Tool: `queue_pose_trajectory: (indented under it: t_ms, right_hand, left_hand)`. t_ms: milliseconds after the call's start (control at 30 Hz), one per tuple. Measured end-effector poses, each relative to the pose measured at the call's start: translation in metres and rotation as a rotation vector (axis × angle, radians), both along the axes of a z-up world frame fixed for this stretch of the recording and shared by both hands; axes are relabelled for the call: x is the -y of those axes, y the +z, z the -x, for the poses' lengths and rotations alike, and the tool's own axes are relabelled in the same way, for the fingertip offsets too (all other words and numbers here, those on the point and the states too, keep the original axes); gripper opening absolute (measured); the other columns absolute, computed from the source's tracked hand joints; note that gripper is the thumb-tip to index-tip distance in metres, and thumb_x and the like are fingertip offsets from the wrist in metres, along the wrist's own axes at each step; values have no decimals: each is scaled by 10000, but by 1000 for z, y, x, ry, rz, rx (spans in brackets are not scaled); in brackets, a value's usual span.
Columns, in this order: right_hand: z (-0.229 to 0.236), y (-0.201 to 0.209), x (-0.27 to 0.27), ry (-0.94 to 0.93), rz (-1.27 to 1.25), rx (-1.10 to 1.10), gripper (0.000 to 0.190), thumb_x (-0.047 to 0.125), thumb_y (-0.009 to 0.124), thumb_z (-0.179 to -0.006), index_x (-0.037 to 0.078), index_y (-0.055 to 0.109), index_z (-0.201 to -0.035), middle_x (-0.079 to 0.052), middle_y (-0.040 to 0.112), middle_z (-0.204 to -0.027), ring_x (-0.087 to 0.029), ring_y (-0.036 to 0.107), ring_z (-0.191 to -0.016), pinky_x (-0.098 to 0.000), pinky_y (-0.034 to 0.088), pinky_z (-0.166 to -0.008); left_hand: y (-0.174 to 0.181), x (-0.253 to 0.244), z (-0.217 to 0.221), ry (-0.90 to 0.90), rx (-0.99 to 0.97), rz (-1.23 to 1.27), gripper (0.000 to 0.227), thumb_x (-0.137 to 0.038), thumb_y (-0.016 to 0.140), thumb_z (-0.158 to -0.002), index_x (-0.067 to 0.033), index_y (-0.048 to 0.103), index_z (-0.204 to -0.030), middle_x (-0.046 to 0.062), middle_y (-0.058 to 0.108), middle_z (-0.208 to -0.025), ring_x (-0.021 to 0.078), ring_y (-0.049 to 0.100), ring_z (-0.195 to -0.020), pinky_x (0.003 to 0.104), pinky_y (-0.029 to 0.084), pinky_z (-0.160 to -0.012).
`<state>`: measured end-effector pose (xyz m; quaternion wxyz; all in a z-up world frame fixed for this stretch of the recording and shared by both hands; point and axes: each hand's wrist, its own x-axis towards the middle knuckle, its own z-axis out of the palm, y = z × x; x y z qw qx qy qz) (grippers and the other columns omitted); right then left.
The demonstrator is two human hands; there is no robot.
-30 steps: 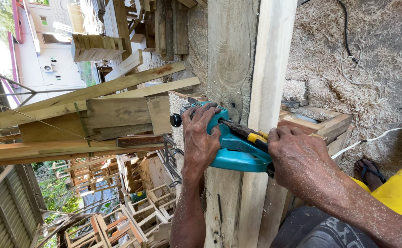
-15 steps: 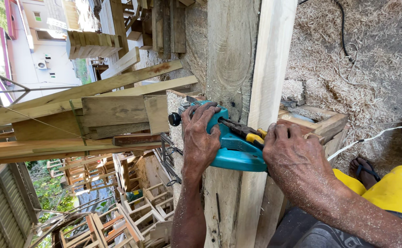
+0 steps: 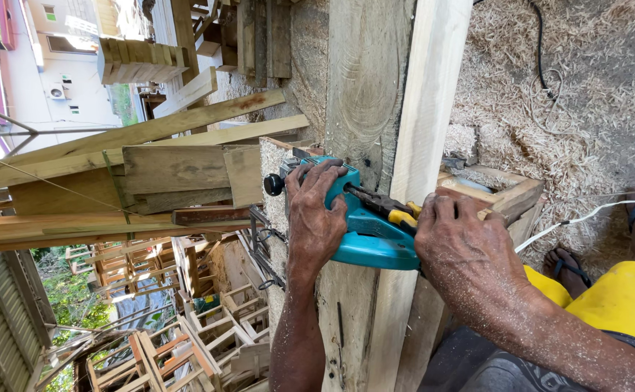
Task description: The person repairs a teal electric hand plane by removing a small black component, cleaning it with pliers and sandpaper, and reinserting it into the tool. The person then uses pliers to adjust the plane's blade mechanism.
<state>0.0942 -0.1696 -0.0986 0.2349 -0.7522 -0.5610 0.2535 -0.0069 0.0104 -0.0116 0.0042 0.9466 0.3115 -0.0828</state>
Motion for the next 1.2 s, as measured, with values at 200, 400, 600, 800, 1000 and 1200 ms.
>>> queue_pose_trajectory:
  t_ms: [200,400,600,800,1000,1200]
  right_hand:
    - [-3,5,0,-27,-27,18,552,169,685,-787,-96,580,-1260,-175,594,-1112,-282,616,-1056,-410,605,-654]
    - [-7,14,2,-10,0,34,509,161,668,-833,-87,576,-1268,-151,603,-1067,-278,614,-1068,-409,600,-668]
    - [-6,9,1,-36,-9,50,541,184,680,-800,-96,588,-1254,-163,611,-1081,-273,624,-1045,-390,602,-668]
    - [-1,7,1,-1,28,32,513,171,677,-824,-83,582,-1258,-157,608,-1090,-265,618,-1058,-411,598,-719]
    - [-2,12,1,11,35,104,578,183,675,-822,-108,552,-1307,-165,609,-1072,-280,619,-1052,-417,595,-712]
    - [3,13,-2,-30,2,169,584,204,689,-793,-102,583,-1279,-156,617,-1047,-285,620,-1012,-423,580,-699]
  left_hand:
    - [1,0,-2,15,6,8,452,14,668,-797,-58,709,-1241,108,617,-1429,434,413,-1396,568,346,-1171]
    - [1,-1,-6,-11,17,-9,470,29,666,-765,-52,710,-1226,103,638,-1405,429,436,-1371,554,365,-1174]
    - [2,0,-5,1,14,7,455,26,670,-779,-52,707,-1226,100,628,-1417,423,433,-1376,550,365,-1168]
    - [1,2,-3,21,-6,4,454,15,676,-794,-65,708,-1240,81,628,-1420,410,422,-1389,552,355,-1178]
    - [1,2,-3,32,-3,15,447,8,679,-801,-76,709,-1239,76,623,-1425,408,412,-1399,554,359,-1172]
    - [1,1,-3,15,-7,3,449,10,674,-798,-70,709,-1238,79,627,-1421,412,413,-1396,563,350,-1180]
